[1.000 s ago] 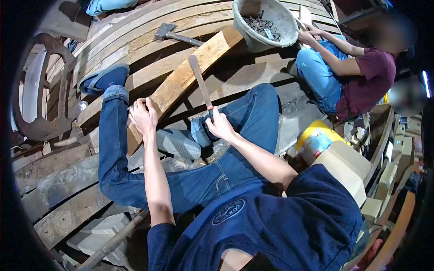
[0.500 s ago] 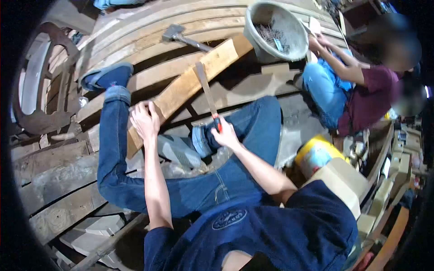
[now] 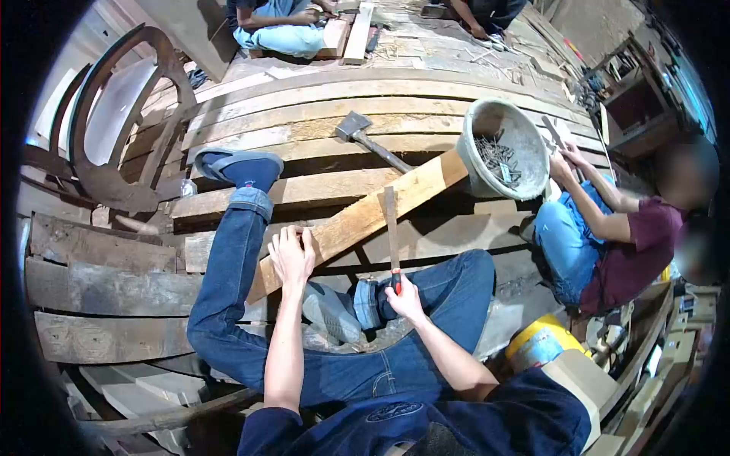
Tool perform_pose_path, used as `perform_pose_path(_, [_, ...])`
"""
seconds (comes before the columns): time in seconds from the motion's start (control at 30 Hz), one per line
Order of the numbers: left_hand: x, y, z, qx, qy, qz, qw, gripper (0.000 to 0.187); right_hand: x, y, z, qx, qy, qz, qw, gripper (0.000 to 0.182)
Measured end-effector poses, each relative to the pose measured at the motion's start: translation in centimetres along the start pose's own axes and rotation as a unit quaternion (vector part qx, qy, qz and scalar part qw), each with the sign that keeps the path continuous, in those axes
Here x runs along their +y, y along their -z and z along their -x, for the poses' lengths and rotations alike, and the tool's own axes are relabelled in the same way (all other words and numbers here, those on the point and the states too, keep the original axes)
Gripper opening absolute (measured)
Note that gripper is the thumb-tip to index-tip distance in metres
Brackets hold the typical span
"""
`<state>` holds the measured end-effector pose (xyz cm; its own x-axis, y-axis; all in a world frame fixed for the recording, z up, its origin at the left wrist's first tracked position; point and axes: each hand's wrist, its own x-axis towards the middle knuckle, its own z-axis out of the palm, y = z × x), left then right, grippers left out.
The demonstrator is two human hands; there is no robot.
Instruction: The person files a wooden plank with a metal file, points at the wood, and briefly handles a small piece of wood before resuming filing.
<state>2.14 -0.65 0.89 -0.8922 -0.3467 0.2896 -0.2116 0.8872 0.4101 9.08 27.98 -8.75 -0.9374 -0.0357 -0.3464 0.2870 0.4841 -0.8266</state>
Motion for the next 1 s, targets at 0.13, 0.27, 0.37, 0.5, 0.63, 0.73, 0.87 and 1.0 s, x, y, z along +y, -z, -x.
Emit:
perform_pose_path(0.13, [0.0, 0.1, 0.1, 0.006, -0.001, 0.009, 1.0, 0.022, -0.2, 0.1, 0.1, 0.008, 0.006, -0.01, 1.0, 0.034])
perform_pose_path(0.27, [0.1, 0.3, 0.1, 0.018, -0.005, 0.008, 1.0, 0.023, 0.1, 0.0, 0.0, -0.003, -0.007, -0.006, 1.0, 0.036])
perform_pose_path(0.37, [0.0, 0.1, 0.0, 0.012, -0.003, 0.0, 1.0, 0.023, 0.7, -0.2, -0.2, 0.001, -0.004, -0.003, 1.0, 0.045])
perform_pose_path(0.5, [-0.1, 0.0, 0.1, 0.0, 0.001, -0.003, 1.0, 0.026, 0.7, -0.4, -0.2, 0.007, -0.002, 0.001, 1.0, 0.034])
perform_pose_path(0.63, [-0.1, 0.1, 0.1, -0.006, 0.002, -0.005, 1.0, 0.029, 0.9, -0.1, -0.2, 0.001, 0.001, -0.014, 1.0, 0.044])
perform_pose_path(0.73, [-0.1, 0.2, 0.2, -0.004, 0.001, -0.021, 1.0, 0.03, 0.7, 0.0, -0.4, -0.014, -0.01, -0.003, 1.0, 0.043])
perform_pose_path(0.87, [0.3, 0.5, 0.2, 0.002, 0.003, -0.004, 1.0, 0.027, 0.3, 0.0, -0.3, -0.016, -0.019, -0.026, 0.999, 0.041])
perform_pose_path(1.0, [-0.1, 0.0, 0.2, 0.007, 0.0, -0.001, 1.0, 0.026, 0.3, 0.0, -0.2, -0.011, -0.019, -0.044, 0.999, 0.028])
